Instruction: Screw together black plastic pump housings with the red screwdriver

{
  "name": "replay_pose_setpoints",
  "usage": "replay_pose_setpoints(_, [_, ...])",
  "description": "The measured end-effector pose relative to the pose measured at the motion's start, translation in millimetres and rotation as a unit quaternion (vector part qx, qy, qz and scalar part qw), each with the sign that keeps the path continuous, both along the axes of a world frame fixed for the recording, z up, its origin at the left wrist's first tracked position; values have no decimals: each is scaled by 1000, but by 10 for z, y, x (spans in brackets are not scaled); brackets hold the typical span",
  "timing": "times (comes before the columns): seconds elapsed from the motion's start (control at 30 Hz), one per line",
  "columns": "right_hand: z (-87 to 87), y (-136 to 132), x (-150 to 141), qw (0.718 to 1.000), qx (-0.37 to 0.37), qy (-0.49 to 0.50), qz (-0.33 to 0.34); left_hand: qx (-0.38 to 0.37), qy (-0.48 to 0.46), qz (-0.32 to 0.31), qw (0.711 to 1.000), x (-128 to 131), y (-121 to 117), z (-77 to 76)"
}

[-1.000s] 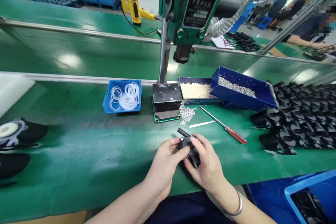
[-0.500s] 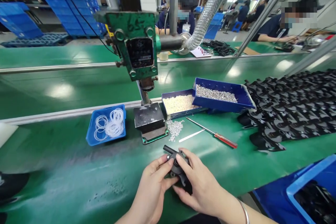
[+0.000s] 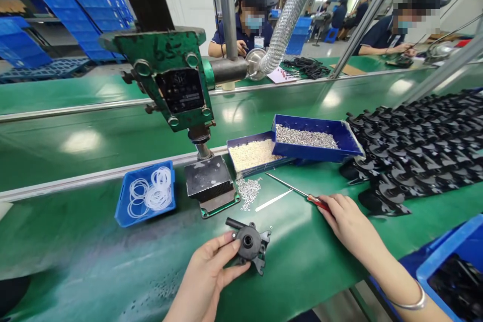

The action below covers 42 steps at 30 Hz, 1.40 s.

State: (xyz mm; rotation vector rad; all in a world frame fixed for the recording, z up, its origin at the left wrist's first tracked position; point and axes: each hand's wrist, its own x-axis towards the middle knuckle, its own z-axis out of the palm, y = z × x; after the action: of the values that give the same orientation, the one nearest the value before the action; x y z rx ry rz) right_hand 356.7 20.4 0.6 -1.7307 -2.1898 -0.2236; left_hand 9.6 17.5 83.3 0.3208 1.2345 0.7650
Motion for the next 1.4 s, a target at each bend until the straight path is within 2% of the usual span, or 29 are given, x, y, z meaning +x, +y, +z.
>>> replay_pose_setpoints(0.07, [24, -60, -19, 1000, 6, 14, 3, -5, 12, 5, 1000, 12, -1, 2])
replay_pose_setpoints(0.13, [156, -96, -54, 998, 35, 46, -3, -8, 21, -3, 1000, 16, 1, 7])
replay_pose_setpoints(0.3, [791, -102, -134, 973, 126, 191, -37, 9, 20, -38, 999, 6, 24, -3])
replay_pose_setpoints(0.4, [1191, -42, -280, 932, 150, 323, -68, 26, 14, -58, 998, -9, 55, -26])
replay_pose_setpoints(0.47, [1421, 33, -441, 910, 161, 378, -62, 34, 10, -70, 997, -21, 84, -45])
replay_pose_setpoints(0.53, [1610, 131, -628, 900, 140, 413, -22, 34, 11, -81, 996, -34, 116, -68])
replay_pose_setpoints(0.57, [1687, 187, -721, 886, 132, 444, 8, 31, 13, -88, 996, -41, 132, -80])
replay_pose_setpoints(0.63, [1807, 302, -895, 853, 85, 499, 129, 23, 22, -102, 994, -54, 160, -100])
replay_pose_setpoints(0.73, [1913, 454, -1119, 799, -17, 529, 285, 25, 28, -125, 991, -72, 189, -108])
replay_pose_setpoints(0.83, [1959, 554, -1307, 777, -93, 510, 357, 37, 22, -149, 988, -84, 199, -95])
replay_pose_setpoints(1.0, [1972, 628, -1485, 791, -117, 424, 425, 48, 10, -154, 987, -83, 201, -84])
replay_pose_setpoints(1.27, [1977, 663, -1510, 836, -86, 327, 433, 55, 7, -122, 991, -67, 186, -127])
replay_pose_setpoints(1.33, [2027, 677, -1498, 833, -88, 311, 448, 58, 4, -123, 991, -69, 176, -134])
replay_pose_setpoints(1.4, [2124, 686, -1486, 815, -130, 282, 489, 72, -3, -126, 989, -70, 166, -138])
